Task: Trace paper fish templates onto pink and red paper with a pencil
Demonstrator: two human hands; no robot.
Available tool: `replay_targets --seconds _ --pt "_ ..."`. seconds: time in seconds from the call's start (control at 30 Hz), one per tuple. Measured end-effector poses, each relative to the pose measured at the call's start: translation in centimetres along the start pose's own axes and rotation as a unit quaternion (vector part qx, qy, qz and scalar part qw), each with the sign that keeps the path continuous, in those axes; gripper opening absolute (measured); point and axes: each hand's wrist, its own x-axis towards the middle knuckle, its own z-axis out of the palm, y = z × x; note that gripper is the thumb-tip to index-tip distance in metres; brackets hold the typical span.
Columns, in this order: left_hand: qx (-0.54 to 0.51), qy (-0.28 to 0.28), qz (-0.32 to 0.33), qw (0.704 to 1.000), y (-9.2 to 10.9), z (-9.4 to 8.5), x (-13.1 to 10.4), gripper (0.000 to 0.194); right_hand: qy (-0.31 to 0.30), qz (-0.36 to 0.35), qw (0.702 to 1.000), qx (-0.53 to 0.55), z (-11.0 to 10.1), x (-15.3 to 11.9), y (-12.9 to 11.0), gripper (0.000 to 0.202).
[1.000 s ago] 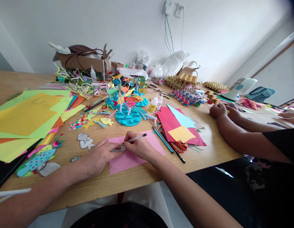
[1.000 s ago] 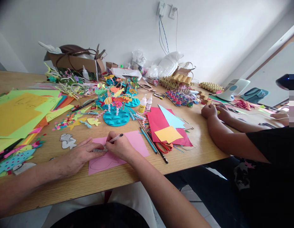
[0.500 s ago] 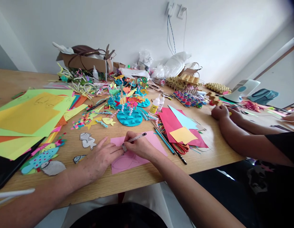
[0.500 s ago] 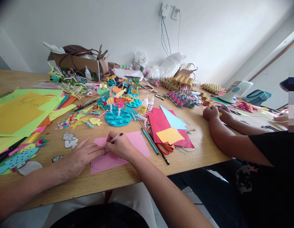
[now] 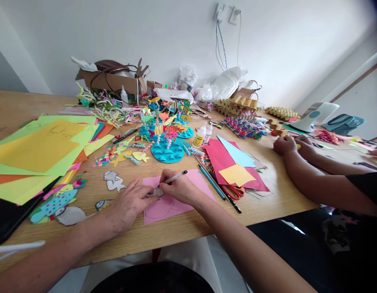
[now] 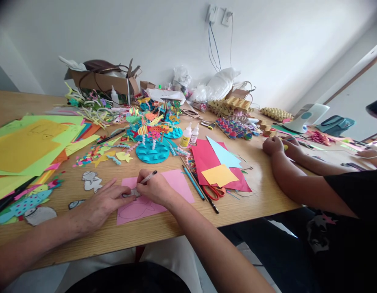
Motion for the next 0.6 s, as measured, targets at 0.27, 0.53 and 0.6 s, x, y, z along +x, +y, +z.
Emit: replay_targets --seconds 0.27,0.53,0.6 --pt "-0.006 0.005 -0.009 1.000 -0.2 0.3 0.0 0.052 -0.017 -0.007 1.000 0.003 0.3 0.3 0.1 0.016" --pt "-0.015 0.000 0.004 1.000 0.2 -0.7 -0.2 0.054 -0.021 -0.005 1.000 0.001 0.4 0.2 -0.1 0.016" --pt "-0.017 -0.003 0.010 1.000 0.3 -0.9 -0.4 0.052 -0.019 -0.007 1.000 0.001 0.5 0.2 -0.1 0.016"
